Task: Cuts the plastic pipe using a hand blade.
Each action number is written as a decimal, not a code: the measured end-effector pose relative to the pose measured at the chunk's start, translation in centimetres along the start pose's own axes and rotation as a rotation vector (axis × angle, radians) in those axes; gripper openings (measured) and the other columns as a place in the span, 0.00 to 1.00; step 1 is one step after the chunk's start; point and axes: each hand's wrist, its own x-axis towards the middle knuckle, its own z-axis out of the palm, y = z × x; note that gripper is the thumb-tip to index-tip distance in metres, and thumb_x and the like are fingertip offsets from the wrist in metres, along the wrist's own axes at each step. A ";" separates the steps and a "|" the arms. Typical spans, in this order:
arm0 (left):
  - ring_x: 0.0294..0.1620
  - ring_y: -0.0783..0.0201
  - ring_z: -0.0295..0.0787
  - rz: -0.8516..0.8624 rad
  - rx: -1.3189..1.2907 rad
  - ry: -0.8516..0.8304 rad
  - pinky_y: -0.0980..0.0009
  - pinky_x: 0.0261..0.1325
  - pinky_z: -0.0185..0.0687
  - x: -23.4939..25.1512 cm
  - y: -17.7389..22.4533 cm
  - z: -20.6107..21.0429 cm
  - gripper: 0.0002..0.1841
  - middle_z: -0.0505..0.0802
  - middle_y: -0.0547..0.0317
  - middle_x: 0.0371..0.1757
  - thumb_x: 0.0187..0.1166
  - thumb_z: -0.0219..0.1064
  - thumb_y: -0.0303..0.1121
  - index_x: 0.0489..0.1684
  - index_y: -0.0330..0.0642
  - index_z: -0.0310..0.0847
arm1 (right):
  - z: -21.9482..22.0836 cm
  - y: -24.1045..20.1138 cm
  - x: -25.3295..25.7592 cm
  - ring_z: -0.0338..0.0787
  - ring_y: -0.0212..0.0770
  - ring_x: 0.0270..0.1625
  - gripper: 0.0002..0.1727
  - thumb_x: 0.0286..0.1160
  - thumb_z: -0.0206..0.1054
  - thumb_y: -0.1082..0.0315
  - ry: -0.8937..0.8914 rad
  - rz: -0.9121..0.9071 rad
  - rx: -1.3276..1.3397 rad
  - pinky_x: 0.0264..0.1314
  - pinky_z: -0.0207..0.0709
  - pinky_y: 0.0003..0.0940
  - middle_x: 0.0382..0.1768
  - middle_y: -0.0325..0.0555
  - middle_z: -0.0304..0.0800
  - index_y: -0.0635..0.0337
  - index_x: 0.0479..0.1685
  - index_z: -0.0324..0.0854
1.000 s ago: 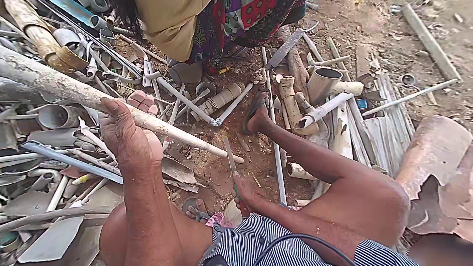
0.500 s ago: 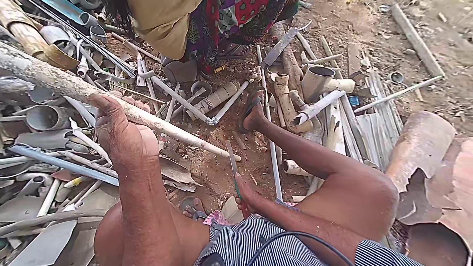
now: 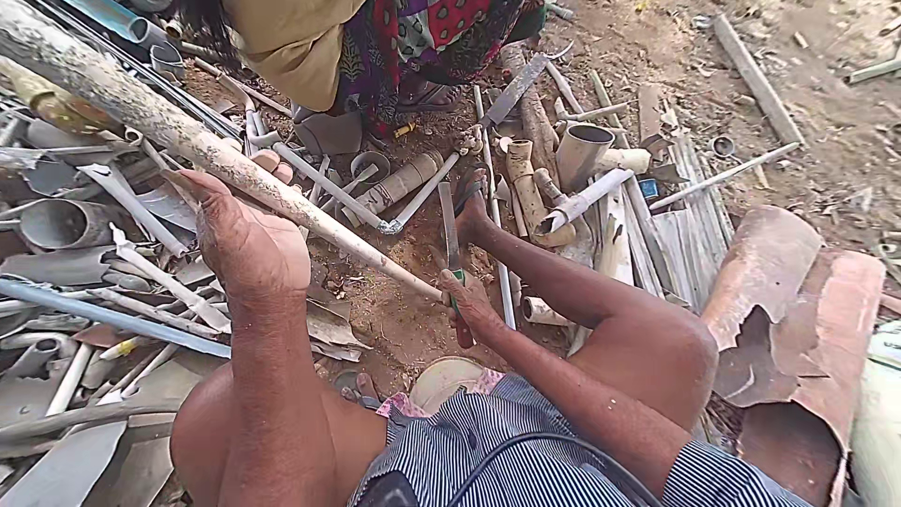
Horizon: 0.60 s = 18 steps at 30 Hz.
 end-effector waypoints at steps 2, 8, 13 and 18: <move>0.57 0.62 0.91 0.044 0.078 -0.149 0.59 0.66 0.86 -1.2 -0.4 1.3 0.16 0.90 0.63 0.53 0.96 0.36 0.36 0.69 0.46 0.66 | -1.5 -0.5 0.7 0.71 0.28 0.13 0.12 0.84 0.66 0.64 0.065 -0.127 -0.017 0.17 0.73 0.22 0.21 0.37 0.75 0.64 0.49 0.71; 0.54 0.73 0.92 0.219 0.373 -0.474 0.75 0.60 0.88 -5.7 -0.4 7.5 0.22 0.91 0.58 0.58 0.84 0.65 0.28 0.74 0.30 0.68 | 1.3 -4.3 -0.6 0.74 0.27 0.13 0.21 0.62 0.80 0.78 -0.003 -0.270 0.142 0.17 0.75 0.20 0.25 0.41 0.79 0.66 0.49 0.72; 0.64 0.65 0.87 0.470 0.630 -0.608 0.69 0.72 0.76 -6.8 -2.6 10.8 0.25 0.92 0.46 0.61 0.87 0.62 0.41 0.73 0.29 0.79 | -1.6 -4.1 -0.5 0.73 0.27 0.11 0.18 0.65 0.75 0.83 0.093 -0.299 0.269 0.14 0.74 0.20 0.21 0.41 0.78 0.66 0.48 0.71; 0.82 0.43 0.73 0.103 0.989 -0.878 0.46 0.84 0.62 -8.5 -5.9 8.2 0.35 0.80 0.39 0.79 0.84 0.63 0.49 0.84 0.31 0.67 | -4.1 -4.9 -1.7 0.76 0.29 0.13 0.14 0.74 0.68 0.81 0.126 -0.310 0.443 0.15 0.75 0.22 0.23 0.43 0.82 0.66 0.54 0.70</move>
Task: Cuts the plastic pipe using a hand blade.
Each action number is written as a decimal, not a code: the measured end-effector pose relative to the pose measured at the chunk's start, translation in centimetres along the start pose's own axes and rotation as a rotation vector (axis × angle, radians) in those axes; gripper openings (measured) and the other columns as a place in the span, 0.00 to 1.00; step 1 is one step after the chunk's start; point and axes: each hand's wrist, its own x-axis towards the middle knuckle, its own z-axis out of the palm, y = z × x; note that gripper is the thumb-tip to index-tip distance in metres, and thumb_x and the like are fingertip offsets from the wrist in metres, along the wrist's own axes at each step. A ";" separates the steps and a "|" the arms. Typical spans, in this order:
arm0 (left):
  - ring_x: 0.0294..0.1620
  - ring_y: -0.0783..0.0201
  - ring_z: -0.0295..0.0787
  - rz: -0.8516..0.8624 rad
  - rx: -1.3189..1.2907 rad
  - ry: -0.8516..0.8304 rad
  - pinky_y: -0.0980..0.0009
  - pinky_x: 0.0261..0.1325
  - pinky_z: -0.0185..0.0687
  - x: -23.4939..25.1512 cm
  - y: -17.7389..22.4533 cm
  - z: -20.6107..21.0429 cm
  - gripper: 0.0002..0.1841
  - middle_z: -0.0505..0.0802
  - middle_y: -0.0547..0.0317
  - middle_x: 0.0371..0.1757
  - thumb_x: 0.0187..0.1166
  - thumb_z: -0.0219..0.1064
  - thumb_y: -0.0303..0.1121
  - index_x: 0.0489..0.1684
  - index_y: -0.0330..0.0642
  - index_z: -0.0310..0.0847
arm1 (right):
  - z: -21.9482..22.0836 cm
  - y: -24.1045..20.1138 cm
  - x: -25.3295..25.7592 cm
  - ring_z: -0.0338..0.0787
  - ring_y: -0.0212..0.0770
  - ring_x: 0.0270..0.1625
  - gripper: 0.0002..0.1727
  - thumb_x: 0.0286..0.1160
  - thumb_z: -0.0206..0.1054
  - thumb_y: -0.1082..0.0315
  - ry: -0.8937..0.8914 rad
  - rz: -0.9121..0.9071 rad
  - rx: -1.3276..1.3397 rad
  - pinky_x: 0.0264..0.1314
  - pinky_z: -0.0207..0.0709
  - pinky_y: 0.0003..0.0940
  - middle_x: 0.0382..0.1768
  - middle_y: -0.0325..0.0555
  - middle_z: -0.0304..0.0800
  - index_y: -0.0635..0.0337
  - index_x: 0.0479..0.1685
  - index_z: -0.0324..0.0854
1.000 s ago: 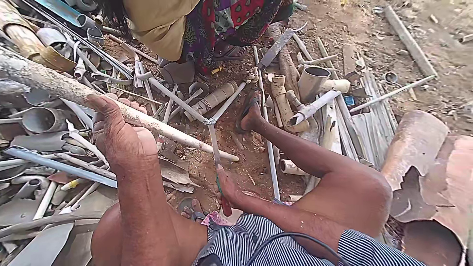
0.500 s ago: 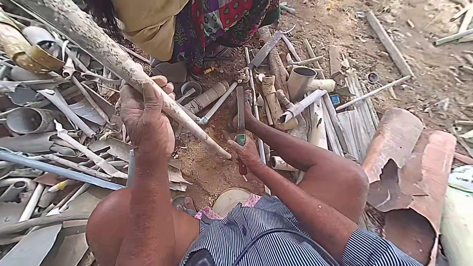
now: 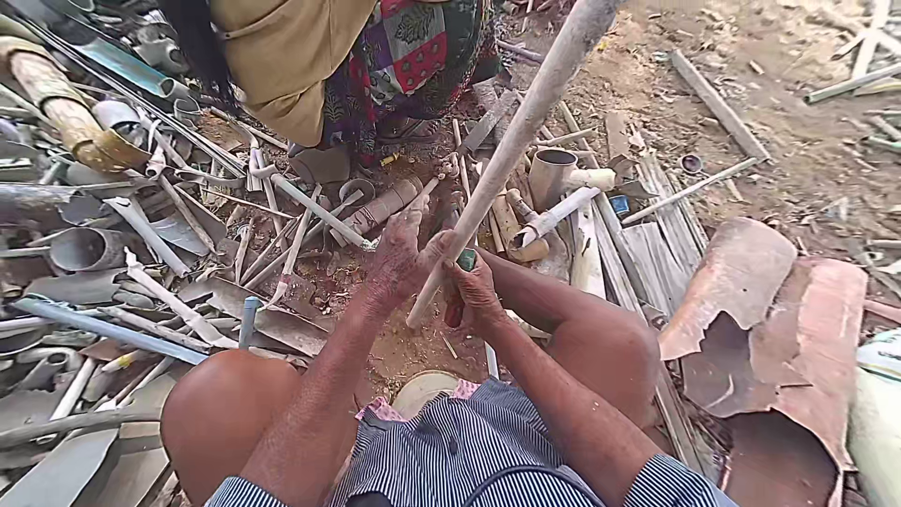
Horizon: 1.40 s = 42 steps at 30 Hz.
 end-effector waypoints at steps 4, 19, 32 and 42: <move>0.73 0.41 0.82 -0.205 0.017 -0.363 0.45 0.80 0.69 -1.3 -1.9 3.0 0.42 0.85 0.34 0.71 0.80 0.71 0.49 0.87 0.30 0.60 | 0.0 -1.7 -0.6 0.83 0.30 0.18 0.08 0.86 0.60 0.74 -0.001 0.000 0.106 0.19 0.78 0.23 0.30 0.47 0.89 0.66 0.57 0.71; 0.75 0.40 0.79 -0.409 0.447 -0.676 0.43 0.77 0.69 -2.3 2.4 -0.5 0.23 0.84 0.36 0.71 0.90 0.58 0.37 0.79 0.36 0.72 | -3.3 -0.2 0.8 0.70 0.27 0.08 0.06 0.92 0.55 0.65 0.111 0.353 0.324 0.11 0.70 0.19 0.13 0.36 0.70 0.57 0.46 0.69; 0.46 0.45 0.85 -0.794 0.248 -0.662 0.48 0.56 0.79 -7.5 -2.6 -4.0 0.24 0.85 0.36 0.49 0.93 0.53 0.45 0.69 0.30 0.71 | -4.0 0.9 -4.0 0.75 0.32 0.14 0.17 0.98 0.41 0.58 0.003 0.264 -0.139 0.16 0.76 0.26 0.22 0.40 0.73 0.61 0.66 0.64; 0.77 0.36 0.78 -0.787 0.552 -0.537 0.39 0.76 0.70 -6.1 -0.9 -0.5 0.30 0.82 0.31 0.73 0.93 0.52 0.50 0.76 0.30 0.71 | -1.7 3.0 -7.0 0.81 0.35 0.24 0.23 0.93 0.51 0.64 -0.493 0.251 -0.669 0.30 0.81 0.32 0.38 0.46 0.78 0.62 0.82 0.63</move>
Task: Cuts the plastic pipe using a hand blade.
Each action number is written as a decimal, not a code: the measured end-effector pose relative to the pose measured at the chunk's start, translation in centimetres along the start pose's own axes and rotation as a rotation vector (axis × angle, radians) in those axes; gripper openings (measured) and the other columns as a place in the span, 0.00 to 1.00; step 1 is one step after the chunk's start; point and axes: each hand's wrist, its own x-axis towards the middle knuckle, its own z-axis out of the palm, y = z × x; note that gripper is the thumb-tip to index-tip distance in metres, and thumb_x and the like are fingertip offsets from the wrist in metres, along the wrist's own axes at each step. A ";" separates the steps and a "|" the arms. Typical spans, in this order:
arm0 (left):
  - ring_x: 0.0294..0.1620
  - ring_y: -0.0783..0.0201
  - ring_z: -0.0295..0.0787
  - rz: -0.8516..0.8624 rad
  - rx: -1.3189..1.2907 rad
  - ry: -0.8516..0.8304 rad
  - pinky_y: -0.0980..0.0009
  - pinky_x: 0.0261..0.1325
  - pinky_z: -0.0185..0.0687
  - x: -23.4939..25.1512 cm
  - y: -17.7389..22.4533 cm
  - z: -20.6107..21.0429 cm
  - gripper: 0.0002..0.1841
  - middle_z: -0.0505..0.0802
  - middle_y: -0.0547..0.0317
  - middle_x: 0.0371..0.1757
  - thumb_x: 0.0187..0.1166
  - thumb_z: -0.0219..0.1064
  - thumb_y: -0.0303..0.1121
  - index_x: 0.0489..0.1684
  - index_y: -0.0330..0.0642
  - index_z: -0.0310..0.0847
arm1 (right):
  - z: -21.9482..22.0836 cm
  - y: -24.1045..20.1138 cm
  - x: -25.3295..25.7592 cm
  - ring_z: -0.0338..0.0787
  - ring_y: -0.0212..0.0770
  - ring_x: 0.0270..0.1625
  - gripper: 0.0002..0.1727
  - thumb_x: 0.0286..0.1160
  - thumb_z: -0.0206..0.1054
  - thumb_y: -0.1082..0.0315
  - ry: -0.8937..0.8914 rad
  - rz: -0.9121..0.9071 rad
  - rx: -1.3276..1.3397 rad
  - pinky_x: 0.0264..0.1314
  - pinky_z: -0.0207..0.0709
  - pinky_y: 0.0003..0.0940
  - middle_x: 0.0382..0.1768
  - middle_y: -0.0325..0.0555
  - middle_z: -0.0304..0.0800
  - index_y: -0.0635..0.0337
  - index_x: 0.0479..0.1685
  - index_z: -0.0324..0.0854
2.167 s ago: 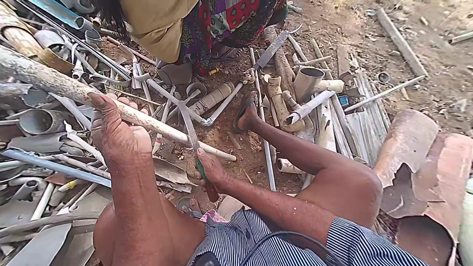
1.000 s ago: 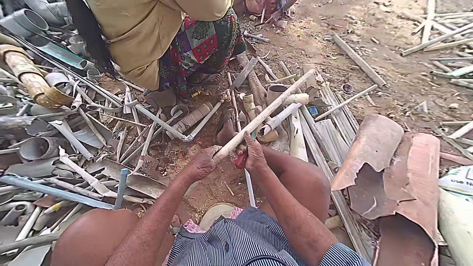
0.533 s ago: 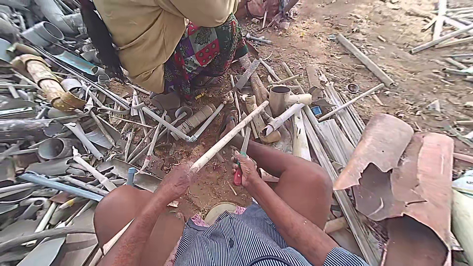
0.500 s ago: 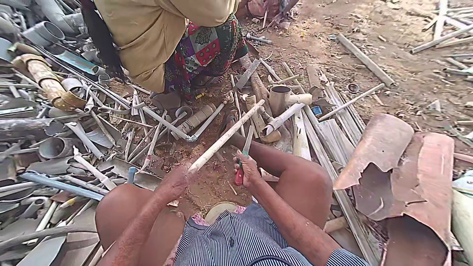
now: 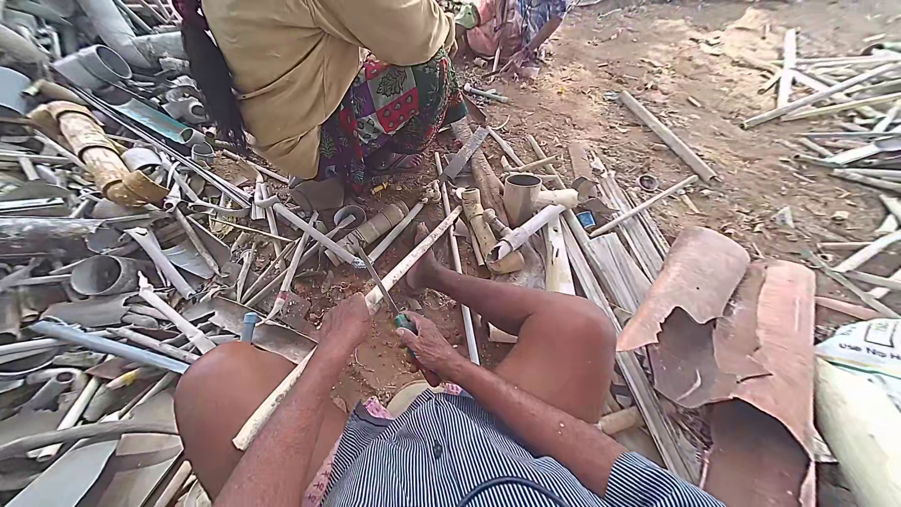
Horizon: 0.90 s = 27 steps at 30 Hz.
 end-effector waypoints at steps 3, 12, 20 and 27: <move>0.77 0.35 0.77 0.009 0.018 0.022 0.38 0.76 0.69 -1.3 -0.3 -1.0 0.29 0.82 0.30 0.73 0.92 0.53 0.50 0.74 0.30 0.73 | -1.0 -0.9 -0.9 0.81 0.35 0.26 0.25 0.91 0.55 0.67 0.068 -0.046 -0.015 0.31 0.80 0.31 0.41 0.48 0.79 0.64 0.83 0.63; 0.58 0.36 0.87 0.048 0.301 0.129 0.35 0.59 0.77 -9.5 -6.8 -10.0 0.23 0.90 0.37 0.50 0.86 0.63 0.51 0.54 0.36 0.84 | -3.6 -5.1 -0.1 0.79 0.31 0.24 0.18 0.78 0.70 0.65 0.298 -0.263 -0.149 0.31 0.78 0.27 0.33 0.44 0.80 0.69 0.59 0.77; 0.62 0.33 0.85 0.042 0.372 -0.103 0.37 0.64 0.76 -13.1 -6.3 -8.8 0.25 0.87 0.30 0.54 0.92 0.56 0.47 0.55 0.27 0.79 | 1.7 -8.0 1.0 0.86 0.48 0.56 0.29 0.77 0.73 0.60 -0.025 -0.424 -0.444 0.64 0.77 0.45 0.57 0.61 0.86 0.70 0.71 0.73; 0.65 0.33 0.84 -0.024 0.363 -0.085 0.39 0.66 0.76 -13.8 -5.6 -8.3 0.24 0.87 0.30 0.58 0.91 0.57 0.47 0.62 0.29 0.78 | 3.9 -10.0 2.2 0.89 0.57 0.55 0.32 0.69 0.78 0.60 -0.207 -0.495 -0.644 0.63 0.77 0.55 0.51 0.64 0.89 0.72 0.68 0.75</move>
